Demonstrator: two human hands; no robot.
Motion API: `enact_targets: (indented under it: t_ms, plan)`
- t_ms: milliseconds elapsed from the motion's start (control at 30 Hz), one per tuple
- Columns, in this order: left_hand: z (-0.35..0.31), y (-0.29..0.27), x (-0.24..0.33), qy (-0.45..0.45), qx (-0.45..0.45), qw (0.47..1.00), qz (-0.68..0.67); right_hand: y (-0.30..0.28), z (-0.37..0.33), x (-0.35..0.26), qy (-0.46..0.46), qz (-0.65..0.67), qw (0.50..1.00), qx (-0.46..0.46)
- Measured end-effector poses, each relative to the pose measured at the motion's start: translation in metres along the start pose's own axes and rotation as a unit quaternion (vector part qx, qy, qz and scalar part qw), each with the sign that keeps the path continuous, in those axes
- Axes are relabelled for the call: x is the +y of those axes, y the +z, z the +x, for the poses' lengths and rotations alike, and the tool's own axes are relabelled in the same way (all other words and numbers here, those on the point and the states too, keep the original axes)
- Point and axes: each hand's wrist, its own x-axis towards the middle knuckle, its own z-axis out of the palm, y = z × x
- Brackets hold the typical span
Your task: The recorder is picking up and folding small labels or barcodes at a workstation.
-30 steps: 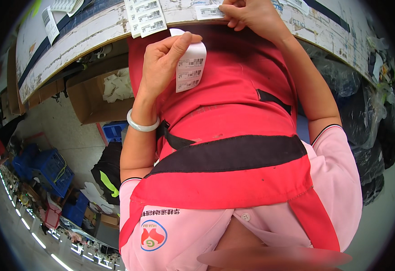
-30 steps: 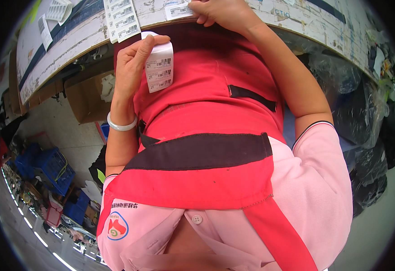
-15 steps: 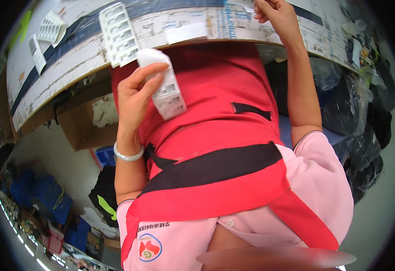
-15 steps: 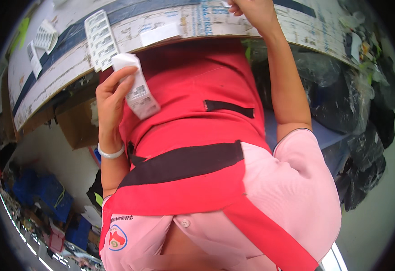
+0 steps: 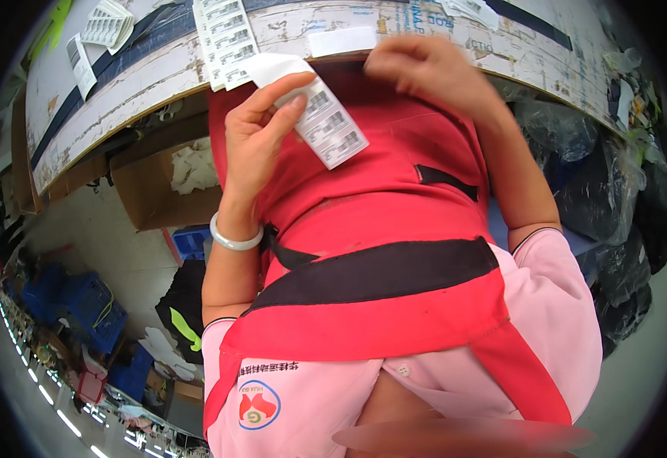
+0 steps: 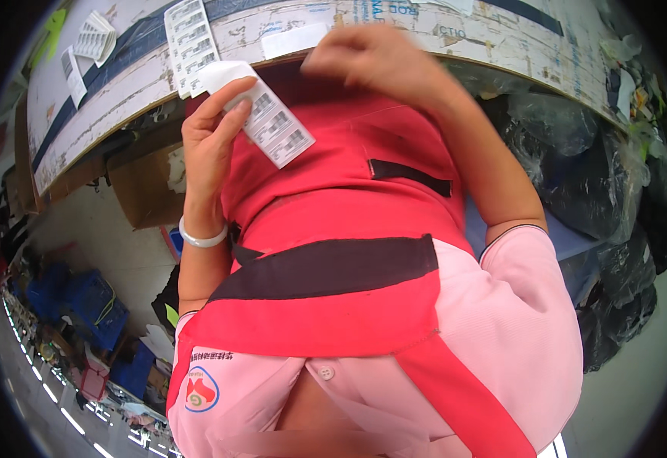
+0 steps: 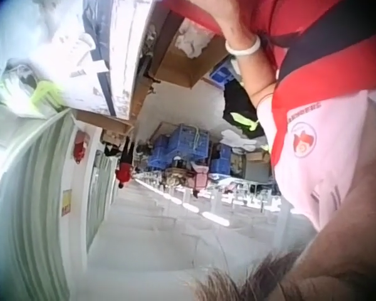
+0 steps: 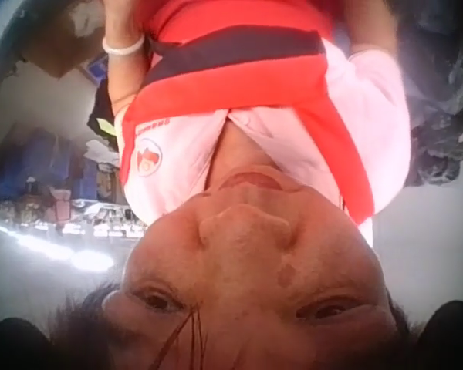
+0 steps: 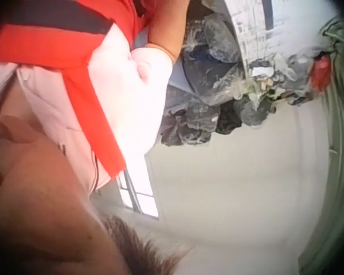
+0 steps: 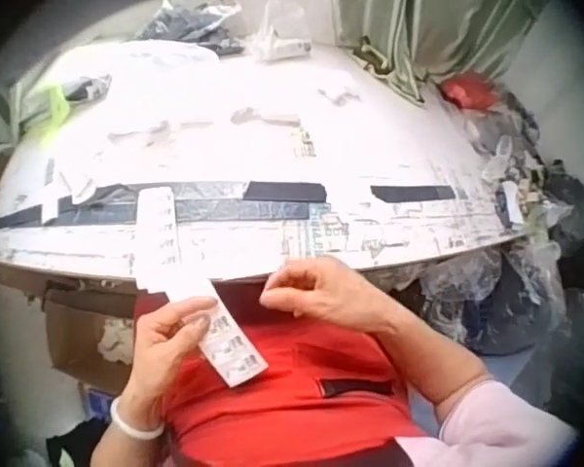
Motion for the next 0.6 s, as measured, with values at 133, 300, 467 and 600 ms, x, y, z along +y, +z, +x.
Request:
enact_targets:
  t_ms: [133,300,467,600]
  plan:
    - [0.007,0.001,0.003,0.032,0.013,0.999,0.029,0.038,0.000,0.004,0.012,0.099,0.989,-0.111]
    - [0.001,-0.004,0.008,-0.046,-0.027,0.998,0.035,0.050,0.003,0.009,-0.040,0.152,0.986,-0.060]
    - [0.001,-0.001,0.008,-0.039,-0.043,0.993,0.104,0.056,0.007,0.008,-0.177,0.058,0.982,0.037]
    - [0.003,-0.004,0.003,-0.066,-0.079,0.992,0.069,0.048,0.009,0.008,-0.204,-0.024,0.978,0.035]
